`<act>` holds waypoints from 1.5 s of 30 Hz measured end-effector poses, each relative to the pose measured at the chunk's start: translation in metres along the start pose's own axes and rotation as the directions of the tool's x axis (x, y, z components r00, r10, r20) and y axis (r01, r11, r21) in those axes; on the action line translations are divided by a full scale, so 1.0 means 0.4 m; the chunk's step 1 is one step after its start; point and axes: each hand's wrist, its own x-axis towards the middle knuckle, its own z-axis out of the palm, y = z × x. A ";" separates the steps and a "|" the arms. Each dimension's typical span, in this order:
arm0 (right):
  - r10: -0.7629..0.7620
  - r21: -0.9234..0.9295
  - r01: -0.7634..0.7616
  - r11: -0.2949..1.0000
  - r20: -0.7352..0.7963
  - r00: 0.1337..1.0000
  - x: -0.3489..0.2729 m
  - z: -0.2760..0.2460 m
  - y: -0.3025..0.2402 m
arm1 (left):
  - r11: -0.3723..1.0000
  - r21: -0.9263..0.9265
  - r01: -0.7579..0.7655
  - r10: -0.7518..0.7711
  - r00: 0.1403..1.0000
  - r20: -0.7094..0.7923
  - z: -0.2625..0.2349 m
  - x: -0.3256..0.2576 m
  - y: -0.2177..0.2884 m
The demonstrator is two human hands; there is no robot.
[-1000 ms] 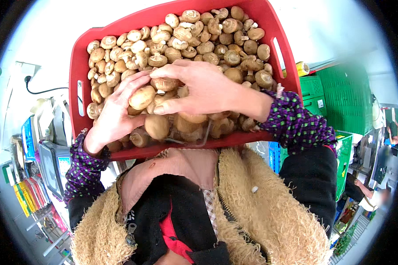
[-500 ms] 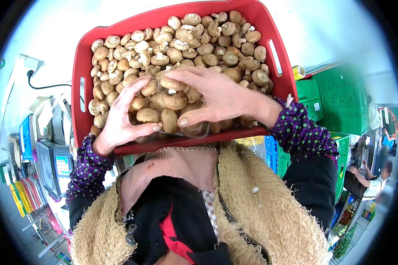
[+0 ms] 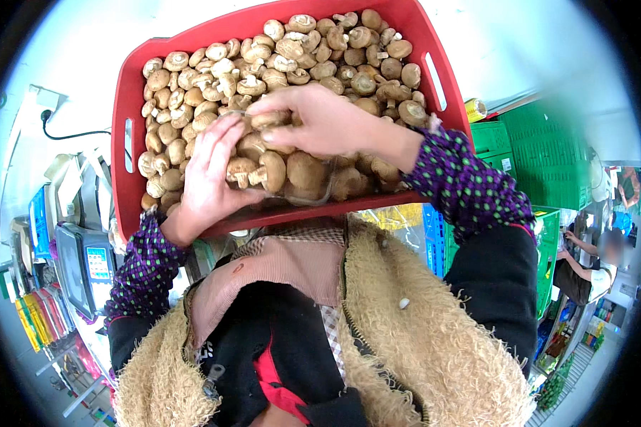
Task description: The person repeatedly scoops mushrooms from a red bin into clear plastic containers, weighs them on a digital scale, seals them with a vacuum sealer, and applies labels. The process is repeated multiple times to produce several packaged units.
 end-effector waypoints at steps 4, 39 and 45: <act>-0.072 -0.145 0.091 0.985 0.128 0.989 0.044 -0.029 -0.009 | 0.997 -0.004 0.080 -0.080 0.997 0.010 0.002 0.002 0.016; 0.276 -0.069 -0.334 0.940 -0.425 0.862 -0.288 -0.043 -0.028 | 0.965 -0.248 0.083 -0.088 0.996 -0.008 -0.067 0.017 -0.014; 0.098 0.072 -0.092 0.993 -0.081 0.992 -0.033 -0.043 -0.135 | 0.845 -0.511 0.155 -0.226 0.971 -0.079 -0.028 0.004 -0.042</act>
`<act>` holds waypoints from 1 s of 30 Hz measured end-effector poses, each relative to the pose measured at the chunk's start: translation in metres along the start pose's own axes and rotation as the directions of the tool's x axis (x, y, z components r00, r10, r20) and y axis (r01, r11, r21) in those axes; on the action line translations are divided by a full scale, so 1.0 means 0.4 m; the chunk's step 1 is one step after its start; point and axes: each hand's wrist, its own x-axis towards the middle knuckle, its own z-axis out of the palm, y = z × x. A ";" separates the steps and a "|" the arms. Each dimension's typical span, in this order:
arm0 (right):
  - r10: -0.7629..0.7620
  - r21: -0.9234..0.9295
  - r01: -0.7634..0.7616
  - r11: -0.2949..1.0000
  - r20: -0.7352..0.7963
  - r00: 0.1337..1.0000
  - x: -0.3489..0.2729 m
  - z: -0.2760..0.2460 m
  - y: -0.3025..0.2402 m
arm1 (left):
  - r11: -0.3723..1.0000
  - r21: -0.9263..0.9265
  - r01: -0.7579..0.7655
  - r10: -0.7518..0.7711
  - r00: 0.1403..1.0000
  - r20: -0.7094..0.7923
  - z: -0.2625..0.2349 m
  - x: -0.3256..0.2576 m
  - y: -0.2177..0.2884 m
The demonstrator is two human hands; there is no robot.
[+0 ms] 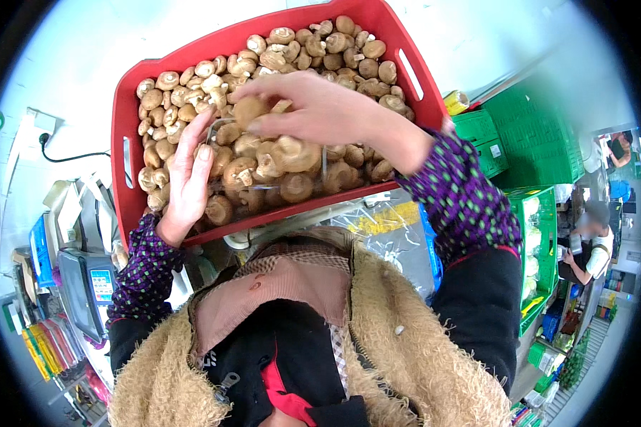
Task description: The person repeatedly scoops mushrooms from a red bin into clear plastic containers, weighs them on a digital scale, seals them with a vacuum sealer, and applies labels. The process is repeated multiple times to produce several packaged units.
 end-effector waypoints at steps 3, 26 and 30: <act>0.076 -0.150 -0.054 0.987 0.148 0.986 0.053 0.029 0.036 | 0.994 0.092 -0.055 0.051 0.997 0.049 0.017 0.004 -0.008; 0.241 -0.138 -0.351 0.926 -0.500 0.832 -0.148 0.065 0.106 | 0.905 0.414 0.093 -0.072 0.995 -0.067 0.032 0.022 0.003; 0.356 -0.152 -0.447 0.881 -0.408 0.841 -0.142 0.083 0.083 | 0.819 0.485 0.307 -0.384 0.921 0.065 -0.005 0.045 0.070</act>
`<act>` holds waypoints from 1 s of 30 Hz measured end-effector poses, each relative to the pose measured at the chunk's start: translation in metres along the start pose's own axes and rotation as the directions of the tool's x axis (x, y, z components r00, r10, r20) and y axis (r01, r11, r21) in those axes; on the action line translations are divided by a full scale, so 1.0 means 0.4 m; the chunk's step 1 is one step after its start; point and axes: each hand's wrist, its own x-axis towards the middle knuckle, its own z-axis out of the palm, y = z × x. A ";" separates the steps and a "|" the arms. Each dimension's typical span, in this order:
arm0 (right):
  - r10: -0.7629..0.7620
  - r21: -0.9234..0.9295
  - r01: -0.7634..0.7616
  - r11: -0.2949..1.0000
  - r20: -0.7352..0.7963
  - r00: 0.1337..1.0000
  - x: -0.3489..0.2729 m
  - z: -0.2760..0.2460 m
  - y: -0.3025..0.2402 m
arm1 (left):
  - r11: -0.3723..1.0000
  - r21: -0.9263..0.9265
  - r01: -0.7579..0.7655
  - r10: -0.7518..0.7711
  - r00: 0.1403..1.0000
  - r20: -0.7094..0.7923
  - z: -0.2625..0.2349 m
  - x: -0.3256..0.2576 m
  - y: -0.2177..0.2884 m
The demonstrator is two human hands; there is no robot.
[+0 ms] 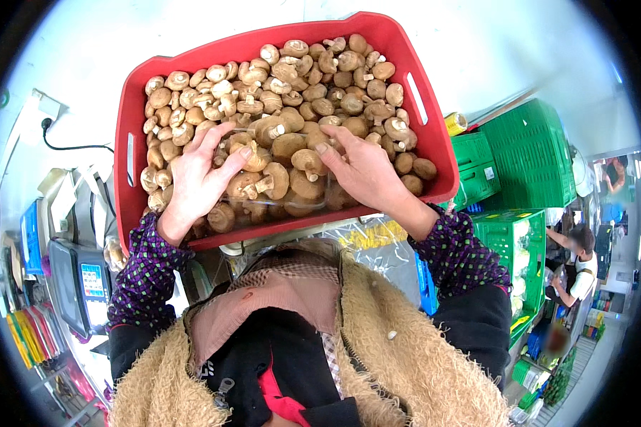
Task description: The person repeatedly scoops mushrooms from a red bin into clear plastic containers, weighs them on a digital scale, seals them with a vacuum sealer, and applies labels. The process is repeated multiple times to produce several packaged units.
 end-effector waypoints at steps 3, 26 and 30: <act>-0.125 0.019 0.125 0.992 0.022 0.992 -0.009 0.007 0.011 | 0.994 0.028 -0.110 0.110 0.994 -0.020 0.015 0.007 -0.017; -0.609 0.444 0.424 0.789 0.485 0.627 0.202 0.392 -0.666 | 0.940 -0.083 0.331 -0.256 0.522 -0.814 -0.373 -0.449 -0.314; -0.698 0.481 0.520 0.706 0.598 0.394 0.256 0.766 -0.876 | 0.843 -0.122 0.524 -0.355 0.370 -0.859 -0.510 -0.696 -0.526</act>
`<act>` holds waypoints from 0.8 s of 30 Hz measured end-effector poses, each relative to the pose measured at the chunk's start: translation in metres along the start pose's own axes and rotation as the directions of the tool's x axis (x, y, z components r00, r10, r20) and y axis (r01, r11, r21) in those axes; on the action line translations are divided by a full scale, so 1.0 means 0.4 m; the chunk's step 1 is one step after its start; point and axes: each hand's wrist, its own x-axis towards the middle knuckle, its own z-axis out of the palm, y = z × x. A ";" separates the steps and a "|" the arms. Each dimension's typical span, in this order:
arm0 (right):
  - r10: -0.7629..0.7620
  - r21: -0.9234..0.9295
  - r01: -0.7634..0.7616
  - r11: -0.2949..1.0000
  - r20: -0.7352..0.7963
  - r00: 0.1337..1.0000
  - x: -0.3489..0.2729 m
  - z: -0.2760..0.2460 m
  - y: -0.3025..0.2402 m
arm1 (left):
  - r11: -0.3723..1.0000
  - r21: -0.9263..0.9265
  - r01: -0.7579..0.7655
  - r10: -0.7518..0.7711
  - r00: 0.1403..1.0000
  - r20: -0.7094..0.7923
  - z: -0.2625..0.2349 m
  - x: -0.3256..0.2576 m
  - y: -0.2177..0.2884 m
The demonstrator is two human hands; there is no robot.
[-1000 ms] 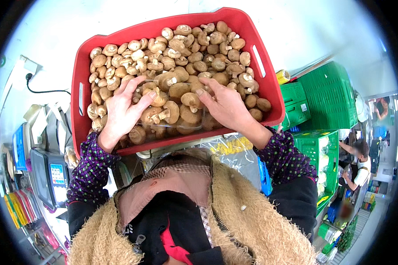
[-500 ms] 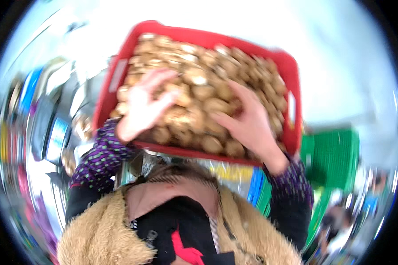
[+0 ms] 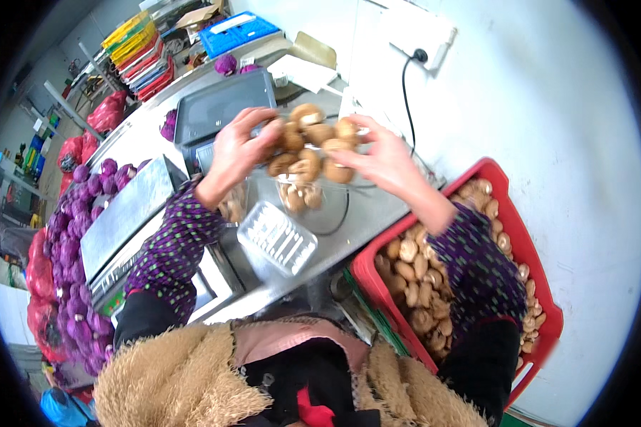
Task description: The person repeatedly scoops mushrooms from a red bin into clear plastic containers, weighs them on a digital scale, seals them with a vacuum sealer, and applies labels. The process is repeated multiple times to produce several packaged units.
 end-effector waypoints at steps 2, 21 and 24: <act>-0.062 0.033 0.060 0.998 0.063 0.996 0.154 0.093 0.001 | 0.996 0.041 0.082 -0.082 0.997 0.013 -0.045 0.059 -0.136; -0.146 -0.116 0.182 0.976 0.266 0.953 0.913 0.553 0.180 | 0.892 0.126 0.434 -0.443 0.895 0.049 -0.137 0.320 -0.882; -0.152 -0.232 0.207 0.951 0.231 0.961 0.864 0.521 0.146 | 0.947 0.290 0.138 -0.135 0.990 -0.033 -0.175 0.287 -0.896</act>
